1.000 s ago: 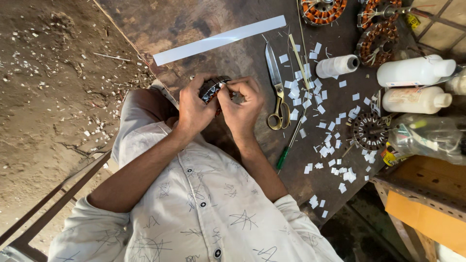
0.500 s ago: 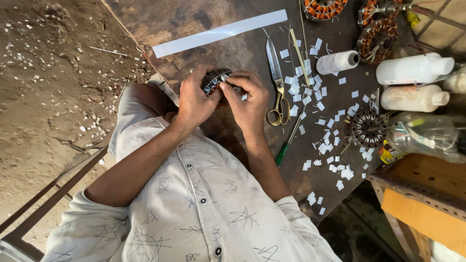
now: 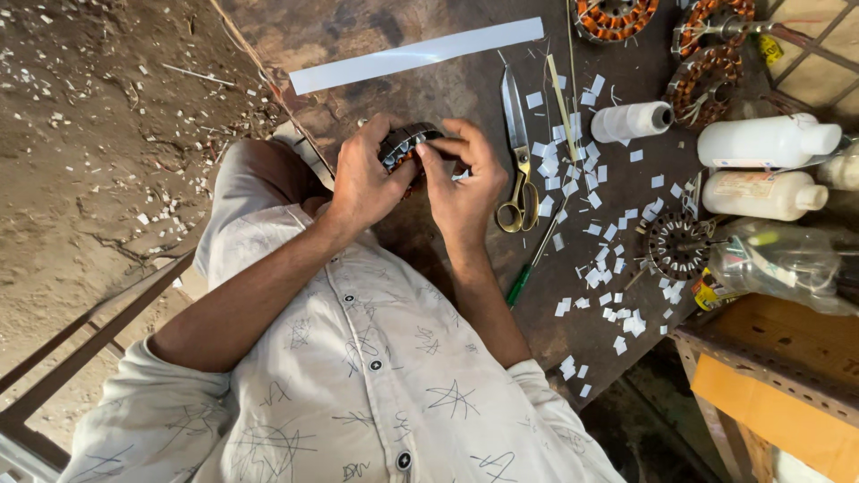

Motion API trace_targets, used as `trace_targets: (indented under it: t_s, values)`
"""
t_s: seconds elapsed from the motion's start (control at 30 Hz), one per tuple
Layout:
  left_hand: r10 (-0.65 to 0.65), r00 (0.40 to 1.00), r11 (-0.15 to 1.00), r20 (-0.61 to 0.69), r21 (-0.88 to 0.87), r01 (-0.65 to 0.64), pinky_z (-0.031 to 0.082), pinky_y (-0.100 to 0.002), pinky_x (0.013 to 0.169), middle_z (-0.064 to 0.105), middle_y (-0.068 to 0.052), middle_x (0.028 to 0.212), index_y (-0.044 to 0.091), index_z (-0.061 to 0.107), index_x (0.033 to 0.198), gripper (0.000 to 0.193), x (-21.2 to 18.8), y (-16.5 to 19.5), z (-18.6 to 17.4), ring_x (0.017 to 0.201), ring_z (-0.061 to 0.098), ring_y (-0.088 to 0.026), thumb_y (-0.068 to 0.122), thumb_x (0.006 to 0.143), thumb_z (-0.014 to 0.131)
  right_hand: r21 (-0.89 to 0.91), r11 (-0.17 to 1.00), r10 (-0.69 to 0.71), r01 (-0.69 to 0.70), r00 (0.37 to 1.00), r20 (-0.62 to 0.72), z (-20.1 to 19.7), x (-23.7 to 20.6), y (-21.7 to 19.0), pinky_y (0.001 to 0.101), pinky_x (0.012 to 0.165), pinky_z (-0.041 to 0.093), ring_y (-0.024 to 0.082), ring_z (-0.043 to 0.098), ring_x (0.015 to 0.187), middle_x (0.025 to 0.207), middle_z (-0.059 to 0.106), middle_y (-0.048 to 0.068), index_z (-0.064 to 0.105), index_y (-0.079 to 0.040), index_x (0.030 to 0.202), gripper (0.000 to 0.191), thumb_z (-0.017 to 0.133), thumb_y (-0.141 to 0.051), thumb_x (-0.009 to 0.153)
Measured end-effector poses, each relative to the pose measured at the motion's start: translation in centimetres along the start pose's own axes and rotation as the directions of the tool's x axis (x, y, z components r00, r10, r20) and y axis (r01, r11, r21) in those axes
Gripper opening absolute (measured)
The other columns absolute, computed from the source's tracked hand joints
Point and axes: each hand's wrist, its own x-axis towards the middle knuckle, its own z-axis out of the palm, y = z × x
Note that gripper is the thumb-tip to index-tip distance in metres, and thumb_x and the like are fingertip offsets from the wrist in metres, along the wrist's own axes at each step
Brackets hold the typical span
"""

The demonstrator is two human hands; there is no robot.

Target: The person cuts small rectangular pieces from a white plastic sheet using shears and inserts them into the slots of a copper-wound motor stator. They repeat this process for multiple stators, placing finished units on a nearby tray.

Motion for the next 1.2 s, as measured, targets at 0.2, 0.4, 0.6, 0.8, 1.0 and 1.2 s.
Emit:
trace_targets:
  t_s: [0.2,0.4,0.6,0.8,1.0,1.2]
  values:
    - [-0.015,1.0,1.0,0.024,-0.01,0.015,0.056,-0.037,0.071,0.071,-0.016,0.092,-0.001,0.063,0.109,0.032,0.0,-0.2,0.1,0.081,0.073,-0.025,0.001,0.08,0.075,0.059,0.991,0.11,-0.118,0.986,0.121,-0.4,1.8,1.1,0.0208,0.062,0.056,0.007,0.073,0.073,0.082,0.079,0.007,0.06,0.001,0.127,0.052,0.084,-0.007,0.082]
    - [0.021,1.0,1.0,0.022,0.001,-0.021,0.057,-0.036,0.071,0.071,-0.015,0.094,-0.002,0.064,0.111,0.033,0.0,-0.3,0.1,0.081,0.072,-0.022,0.003,0.082,0.078,0.219,0.957,0.125,-0.189,0.953,0.275,-1.2,2.6,3.0,0.02,0.066,0.052,0.008,0.069,0.078,0.091,0.076,0.006,0.067,0.001,0.12,0.037,0.085,-0.005,0.088]
    - [0.007,1.0,1.0,0.002,-0.01,-0.007,0.057,-0.036,0.072,0.071,-0.016,0.093,-0.002,0.064,0.111,0.033,-0.2,-0.5,0.1,0.081,0.072,-0.024,0.002,0.08,0.076,0.195,0.98,0.006,-0.048,0.978,0.208,-0.6,1.8,3.9,0.0215,0.066,0.046,0.007,0.06,0.078,0.097,0.068,0.003,0.071,0.002,0.11,0.023,0.081,-0.001,0.089]
    - [0.039,0.999,0.999,-0.011,-0.022,-0.039,0.057,-0.036,0.074,0.071,-0.015,0.095,-0.001,0.065,0.113,0.034,-0.2,-0.4,0.1,0.084,0.073,-0.025,0.002,0.081,0.076,0.285,0.958,-0.029,-0.011,0.99,0.138,0.7,0.9,3.9,0.0239,0.074,0.05,0.009,0.062,0.086,0.104,0.064,0.004,0.068,0.003,0.11,0.016,0.073,0.005,0.094]
    - [0.036,0.999,0.999,0.023,-0.001,-0.036,0.057,-0.038,0.079,0.071,-0.015,0.1,-0.001,0.065,0.116,0.036,-0.4,-0.5,-0.1,0.09,0.072,-0.027,0.002,0.082,0.078,0.313,0.946,0.013,-0.079,0.978,0.206,-0.1,1.2,4.3,0.0246,0.076,0.047,0.009,0.058,0.088,0.107,0.064,0.004,0.069,0.003,0.11,0.021,0.072,0.002,0.089]
    - [0.171,0.985,0.985,-0.027,0.035,-0.17,0.056,-0.041,0.098,0.051,-0.02,0.124,-0.002,0.045,0.136,0.063,-0.9,-1.0,-0.2,0.118,0.06,-0.033,0.0,0.083,0.08,0.586,0.753,-0.144,-0.3,0.794,0.591,-0.6,4.9,6.4,0.0299,0.102,0.053,0.016,0.063,0.116,0.12,0.065,0.006,0.063,-0.001,0.125,0.048,0.079,-0.011,0.081]
